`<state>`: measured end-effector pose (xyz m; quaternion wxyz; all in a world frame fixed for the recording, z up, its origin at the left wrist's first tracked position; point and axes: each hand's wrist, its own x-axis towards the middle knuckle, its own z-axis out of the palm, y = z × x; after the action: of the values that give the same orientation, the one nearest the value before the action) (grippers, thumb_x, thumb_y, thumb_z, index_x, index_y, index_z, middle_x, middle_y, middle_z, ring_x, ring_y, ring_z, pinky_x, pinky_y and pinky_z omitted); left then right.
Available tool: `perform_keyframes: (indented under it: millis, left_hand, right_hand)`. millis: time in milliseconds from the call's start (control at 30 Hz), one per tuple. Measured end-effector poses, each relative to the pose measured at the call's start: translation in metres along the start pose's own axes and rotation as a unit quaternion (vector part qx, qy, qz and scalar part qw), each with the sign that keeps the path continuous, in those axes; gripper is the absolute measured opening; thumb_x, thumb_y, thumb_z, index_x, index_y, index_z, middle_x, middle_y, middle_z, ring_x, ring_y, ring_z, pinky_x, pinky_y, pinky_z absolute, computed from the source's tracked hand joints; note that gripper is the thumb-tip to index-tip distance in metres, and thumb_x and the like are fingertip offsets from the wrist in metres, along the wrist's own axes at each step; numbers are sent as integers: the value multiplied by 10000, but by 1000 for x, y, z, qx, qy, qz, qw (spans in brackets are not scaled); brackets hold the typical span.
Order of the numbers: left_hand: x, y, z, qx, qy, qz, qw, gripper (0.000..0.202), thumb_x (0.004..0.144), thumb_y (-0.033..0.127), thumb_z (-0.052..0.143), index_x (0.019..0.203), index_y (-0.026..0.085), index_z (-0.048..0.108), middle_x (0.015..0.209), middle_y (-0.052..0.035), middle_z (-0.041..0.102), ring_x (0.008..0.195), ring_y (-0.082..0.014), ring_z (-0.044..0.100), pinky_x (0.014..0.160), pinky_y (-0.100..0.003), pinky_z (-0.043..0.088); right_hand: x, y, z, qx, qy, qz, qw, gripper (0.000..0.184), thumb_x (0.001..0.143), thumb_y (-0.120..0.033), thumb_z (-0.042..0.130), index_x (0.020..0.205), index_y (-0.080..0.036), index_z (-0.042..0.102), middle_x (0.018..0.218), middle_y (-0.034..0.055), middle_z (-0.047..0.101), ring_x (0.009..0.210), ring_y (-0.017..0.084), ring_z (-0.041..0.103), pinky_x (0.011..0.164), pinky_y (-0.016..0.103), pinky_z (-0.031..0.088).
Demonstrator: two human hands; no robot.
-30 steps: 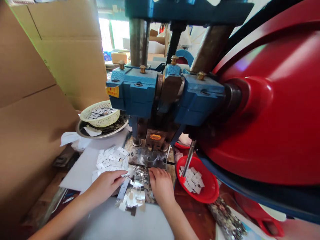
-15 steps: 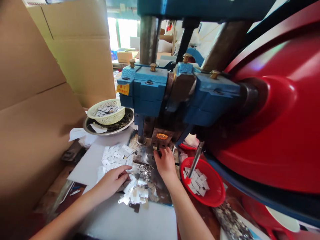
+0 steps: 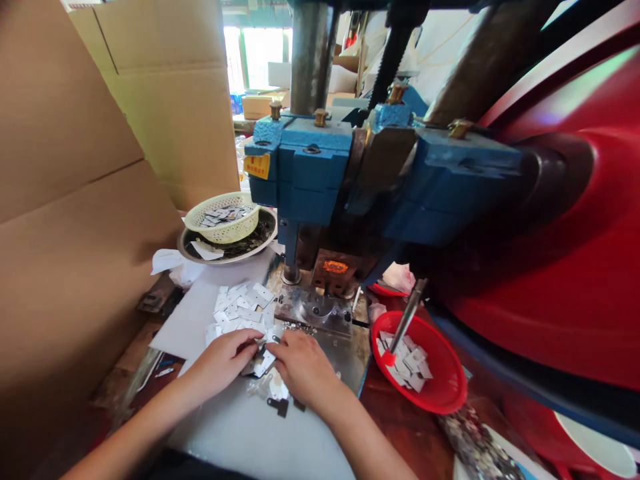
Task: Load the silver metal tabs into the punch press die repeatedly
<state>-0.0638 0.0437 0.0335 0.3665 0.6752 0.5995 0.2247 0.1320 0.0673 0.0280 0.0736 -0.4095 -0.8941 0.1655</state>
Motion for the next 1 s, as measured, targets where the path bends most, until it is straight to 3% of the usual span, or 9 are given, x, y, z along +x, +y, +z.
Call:
perform_keyframes:
  millis: [200,300,400,533,633,700,767,867,1000]
  left_hand:
    - [-6,0,-1,34,-23,23,999,251,855,234,470,1035,257,642,1026,-19,681,955,-198,605,853,-309,439]
    - [-6,2,-1,17,-17,21,999,259,887,280,428,1024,236,644,1021,-36,678,949,-201,597,842,-308,429]
    - [-3,9,1,-33,-29,7,999,350,921,374,355,895,200,657,874,-38,682,829,-188,597,754,-290,432]
    - [0,22,8,-138,-93,-28,986,414,889,466,396,687,167,597,618,0,595,605,-143,542,587,-247,402]
    - [6,30,15,-240,-125,-69,960,370,856,475,451,725,158,586,583,16,574,539,-123,527,539,-234,399]
    - [12,35,19,-302,-118,-73,943,342,848,466,468,820,155,608,635,7,605,569,-126,547,553,-235,418]
    - [23,41,23,-327,-90,-49,939,316,840,438,496,904,161,632,725,-11,641,655,-139,578,609,-245,445]
    - [44,53,27,-272,-19,2,962,247,801,333,570,984,190,653,831,-16,658,754,-154,593,703,-265,466]
    - [80,65,32,-131,70,67,987,273,782,207,573,1042,233,651,844,-6,651,767,-159,588,759,-296,474]
  right_hand:
    - [0,1,-7,-14,-18,-9,1000,115,848,-254,564,923,-269,650,891,24,589,868,197,519,764,332,390]
    - [-4,2,-9,52,11,9,999,173,892,-244,472,838,-226,636,853,30,585,846,177,516,776,317,386]
    - [-8,3,-10,170,51,66,982,255,906,-260,407,726,-200,578,788,22,576,794,156,524,721,276,392]
    - [-14,4,-8,385,28,179,905,301,891,-383,393,664,-211,491,558,-31,529,542,117,479,540,234,356]
    - [-18,5,-10,528,22,236,815,317,850,-465,419,672,-212,488,441,-67,449,403,93,365,443,222,292]
    - [-20,8,-12,568,68,244,783,298,808,-472,475,721,-197,551,495,-55,489,438,95,403,456,222,311]
    - [-21,14,-15,554,130,239,787,262,768,-426,534,827,-185,617,645,-14,592,569,123,512,542,237,385]
    - [-18,25,-16,464,220,245,822,306,745,-364,571,1001,-205,625,898,32,663,790,179,586,707,292,444]
    - [-5,46,-15,302,332,250,858,245,792,-386,531,937,-218,634,872,42,657,808,205,580,743,342,447]
